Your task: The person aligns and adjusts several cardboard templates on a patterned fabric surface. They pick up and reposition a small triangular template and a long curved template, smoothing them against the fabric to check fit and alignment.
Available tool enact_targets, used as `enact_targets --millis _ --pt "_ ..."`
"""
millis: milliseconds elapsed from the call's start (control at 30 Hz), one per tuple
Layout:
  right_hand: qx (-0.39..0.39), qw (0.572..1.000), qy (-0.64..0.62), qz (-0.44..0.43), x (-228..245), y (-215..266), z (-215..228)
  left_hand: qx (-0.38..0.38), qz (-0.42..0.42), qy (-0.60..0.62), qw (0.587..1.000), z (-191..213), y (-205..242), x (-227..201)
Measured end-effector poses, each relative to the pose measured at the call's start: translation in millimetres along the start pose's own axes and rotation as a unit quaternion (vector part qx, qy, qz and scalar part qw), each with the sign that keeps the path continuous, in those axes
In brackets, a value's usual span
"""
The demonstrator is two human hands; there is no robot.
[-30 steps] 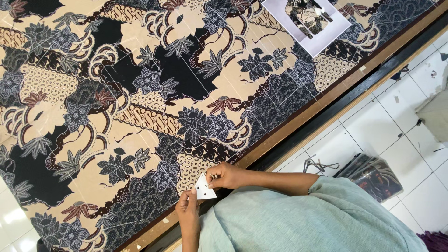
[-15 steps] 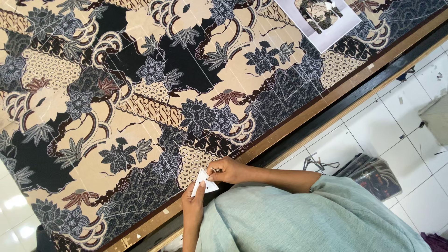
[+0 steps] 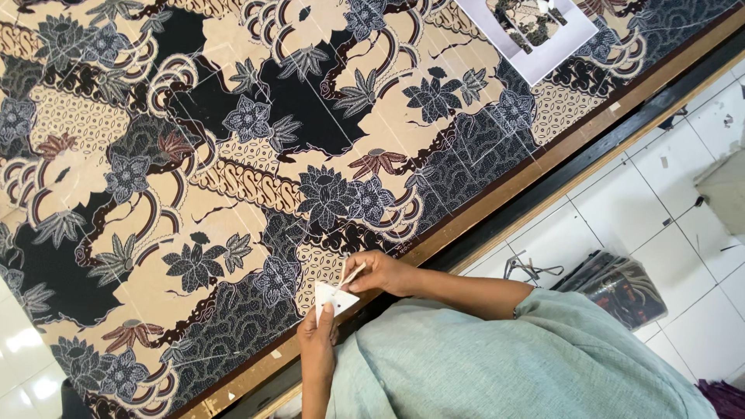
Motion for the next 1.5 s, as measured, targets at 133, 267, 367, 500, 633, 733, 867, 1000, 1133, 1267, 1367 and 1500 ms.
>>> enact_targets --millis 133,267,367,500,633,733,867,1000,1133,1267,1367,1500 --pt "-0.018 1.000 -0.008 0.007 -5.7 0.4 6.1 0.043 0.000 -0.057 0.997 -2.0 -2.1 9.3" --pt "-0.004 0.996 -0.076 -0.044 -26.2 2.4 7.2 0.058 0.012 -0.092 0.994 1.0 -0.9 19.9" --pt "0.036 0.988 -0.149 -0.036 -27.7 0.1 1.2 0.111 -0.005 -0.104 0.988 -7.7 2.4 19.8" --pt "0.012 0.983 -0.152 -0.101 -28.0 0.3 -7.0 0.096 0.002 -0.045 0.994 -8.6 6.3 16.8" --pt "0.043 0.990 0.127 -0.051 -5.5 6.7 -27.3 0.039 -0.012 0.118 0.992 -5.2 7.0 0.5" --pt "0.087 0.948 0.293 0.093 16.8 8.3 -55.2 0.051 -0.015 0.220 0.974 -7.9 7.9 -11.8" --pt "0.074 0.881 0.406 0.233 39.4 6.9 -70.8 0.002 0.028 0.237 0.971 -7.8 6.0 -9.8" --pt "0.076 0.891 0.408 0.182 32.8 -0.8 -69.9 0.006 0.039 0.219 0.975 -5.4 2.0 -0.3" --pt "0.071 0.902 0.407 0.123 22.7 -3.3 -64.3 0.022 0.039 0.218 0.975 -1.6 -2.5 9.9" --pt "0.083 0.930 0.343 0.102 18.7 -1.0 -53.5 0.037 0.030 0.204 0.978 -4.4 -3.7 13.0" --pt "0.086 0.915 0.377 0.117 19.2 -0.5 -44.4 0.005 0.045 0.169 0.985 -5.6 -2.3 12.0" --pt "0.070 0.925 0.360 0.099 8.7 2.2 -28.6 0.027 0.035 0.194 0.980 -12.3 4.9 3.0"
Point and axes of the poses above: each hand's wrist, its own y-axis away from the middle knuckle, its own z-axis out of the back of the hand, x = y × z, the point moved 7 cm from there along -y, towards the middle knuckle, and after that the axes turned 1 degree about z, right-handed, at the moved point
